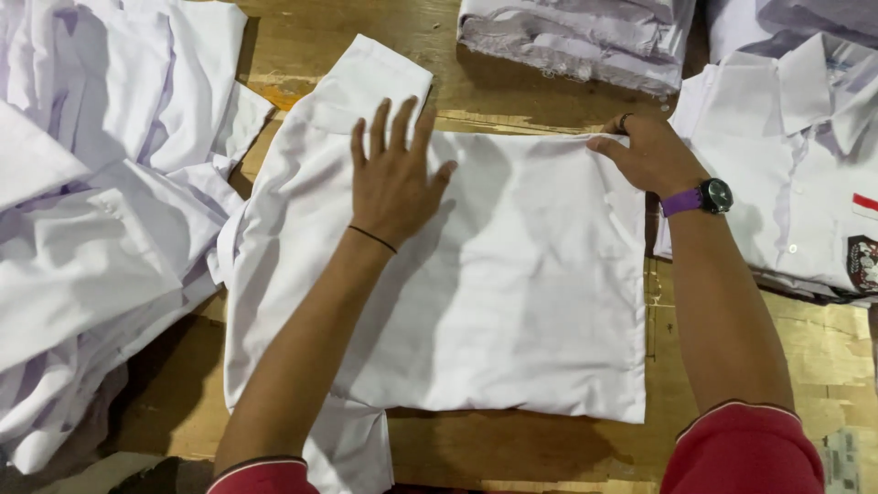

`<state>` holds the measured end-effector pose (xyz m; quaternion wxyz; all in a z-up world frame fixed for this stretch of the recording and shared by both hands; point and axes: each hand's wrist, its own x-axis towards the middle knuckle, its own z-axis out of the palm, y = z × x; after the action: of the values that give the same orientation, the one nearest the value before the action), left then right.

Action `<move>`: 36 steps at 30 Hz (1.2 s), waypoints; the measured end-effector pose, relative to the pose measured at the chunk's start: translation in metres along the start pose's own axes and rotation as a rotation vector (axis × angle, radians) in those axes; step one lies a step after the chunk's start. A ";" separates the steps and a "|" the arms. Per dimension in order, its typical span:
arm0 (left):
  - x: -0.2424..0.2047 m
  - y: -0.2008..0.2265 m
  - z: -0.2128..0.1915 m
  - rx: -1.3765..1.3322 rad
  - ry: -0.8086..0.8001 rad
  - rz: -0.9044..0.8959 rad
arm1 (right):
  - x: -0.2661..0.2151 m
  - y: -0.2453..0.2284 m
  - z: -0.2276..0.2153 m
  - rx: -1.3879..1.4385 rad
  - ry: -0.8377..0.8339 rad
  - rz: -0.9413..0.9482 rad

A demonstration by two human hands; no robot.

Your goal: Folding a white collared shirt on a wooden work surface in a factory setting.

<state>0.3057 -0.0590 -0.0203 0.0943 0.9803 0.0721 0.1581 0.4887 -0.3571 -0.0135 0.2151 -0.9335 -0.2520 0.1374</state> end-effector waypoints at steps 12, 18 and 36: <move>0.006 0.006 -0.008 -0.046 -0.455 -0.294 | 0.008 0.041 0.011 0.061 0.158 -0.015; 0.056 -0.082 0.016 -0.025 0.021 -0.414 | -0.005 0.010 -0.014 0.040 0.034 0.119; 0.086 -0.146 0.007 -0.587 -0.051 -0.797 | -0.009 0.004 -0.019 0.193 0.045 0.437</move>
<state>0.3727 0.0967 -0.0320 0.4213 0.8121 0.3913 0.0992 0.4898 -0.3712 0.0025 0.2740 -0.9438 -0.0251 0.1834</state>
